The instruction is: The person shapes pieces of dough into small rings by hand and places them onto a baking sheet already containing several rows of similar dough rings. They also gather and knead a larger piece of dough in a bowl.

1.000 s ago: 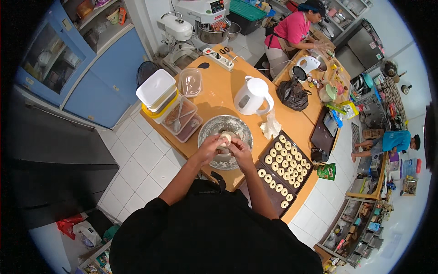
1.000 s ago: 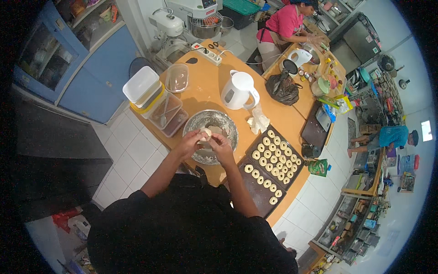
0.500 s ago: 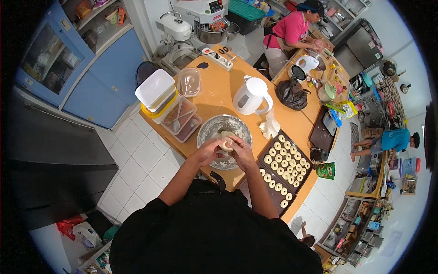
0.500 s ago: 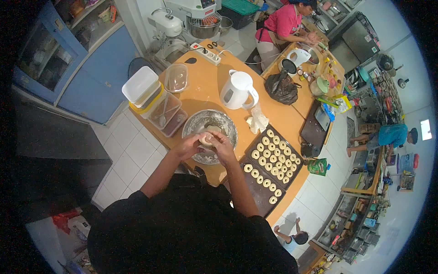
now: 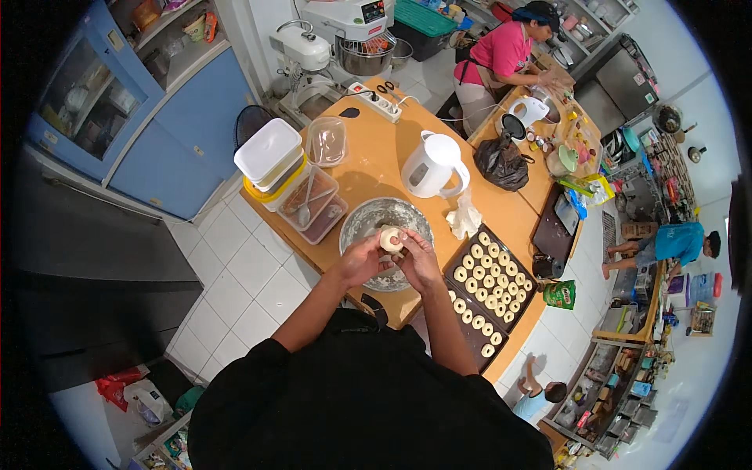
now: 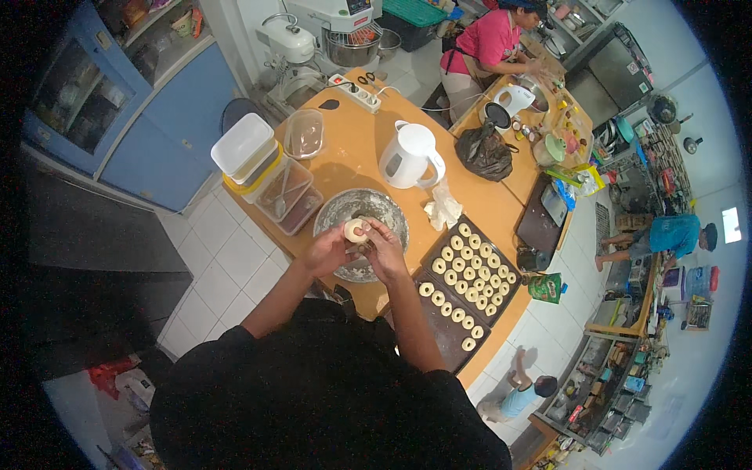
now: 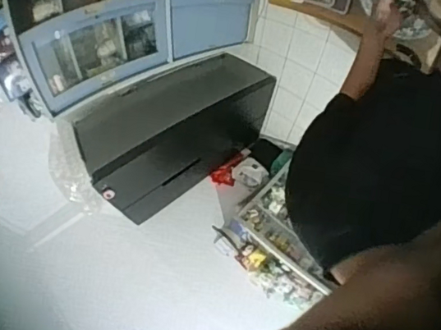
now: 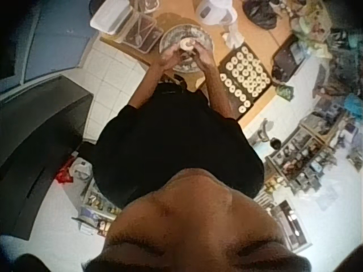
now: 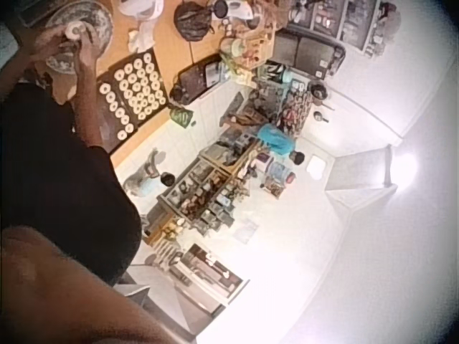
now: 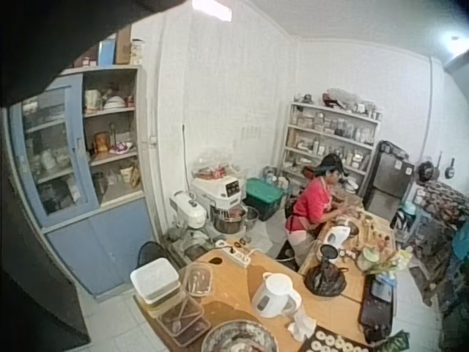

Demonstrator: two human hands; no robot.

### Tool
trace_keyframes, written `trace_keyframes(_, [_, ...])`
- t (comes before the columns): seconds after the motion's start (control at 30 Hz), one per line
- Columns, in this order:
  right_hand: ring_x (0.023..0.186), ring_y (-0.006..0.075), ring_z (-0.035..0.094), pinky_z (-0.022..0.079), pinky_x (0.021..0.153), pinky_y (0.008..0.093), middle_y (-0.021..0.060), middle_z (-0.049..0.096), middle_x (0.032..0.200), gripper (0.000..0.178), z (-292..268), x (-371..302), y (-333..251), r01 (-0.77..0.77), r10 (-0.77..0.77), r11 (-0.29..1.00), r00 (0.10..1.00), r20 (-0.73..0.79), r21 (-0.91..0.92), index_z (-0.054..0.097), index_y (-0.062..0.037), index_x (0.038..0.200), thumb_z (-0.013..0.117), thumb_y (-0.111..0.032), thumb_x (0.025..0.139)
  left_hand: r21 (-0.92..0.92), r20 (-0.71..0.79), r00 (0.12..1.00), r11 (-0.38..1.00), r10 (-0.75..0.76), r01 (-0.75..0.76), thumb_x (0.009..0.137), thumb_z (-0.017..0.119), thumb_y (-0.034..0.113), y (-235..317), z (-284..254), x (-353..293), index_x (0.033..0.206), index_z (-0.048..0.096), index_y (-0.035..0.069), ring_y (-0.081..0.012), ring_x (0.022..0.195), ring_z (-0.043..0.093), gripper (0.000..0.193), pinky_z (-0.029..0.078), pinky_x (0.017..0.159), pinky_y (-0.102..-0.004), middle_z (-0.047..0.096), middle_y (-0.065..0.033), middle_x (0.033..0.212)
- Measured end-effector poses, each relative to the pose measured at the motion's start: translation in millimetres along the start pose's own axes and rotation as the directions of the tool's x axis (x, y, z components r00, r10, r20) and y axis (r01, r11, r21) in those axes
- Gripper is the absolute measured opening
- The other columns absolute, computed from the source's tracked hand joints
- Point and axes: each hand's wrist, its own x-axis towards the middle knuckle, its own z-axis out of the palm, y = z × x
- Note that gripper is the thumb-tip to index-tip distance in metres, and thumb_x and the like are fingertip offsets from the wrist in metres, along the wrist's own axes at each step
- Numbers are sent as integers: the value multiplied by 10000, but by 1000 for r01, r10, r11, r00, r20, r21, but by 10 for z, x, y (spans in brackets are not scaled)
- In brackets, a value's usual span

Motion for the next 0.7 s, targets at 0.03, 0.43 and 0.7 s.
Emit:
trace_keyframes(0.03, [954,149,582,474,776,313,49,611,1052,256,11,-10,-15,0,0,1000,1000,0,0,559,-53,1149,528,-182,931,0,0,1000,1000,0,0,984,306,444,0,25,0,1261,471,152,-136,1046,511,435,423,858,-322,534,9,1213])
trace_keyframes(0.43, [935,156,581,468,756,304,65,605,1072,290,-45,-12,-3,-29,27,998,999,29,54,535,-63,1170,461,-250,962,-125,-39,999,992,-10,6,960,273,546,55,238,-37,1189,511,137,-128,889,543,525,445,817,-304,578,-3,1057])
trace_keyframes(0.7, [932,150,589,488,783,305,44,614,1031,231,60,-72,-70,-60,60,995,998,14,79,569,-58,1125,547,-150,914,80,-94,996,997,4,3,942,470,389,171,257,-99,1156,538,85,-147,915,568,378,450,833,-303,586,-17,1053])
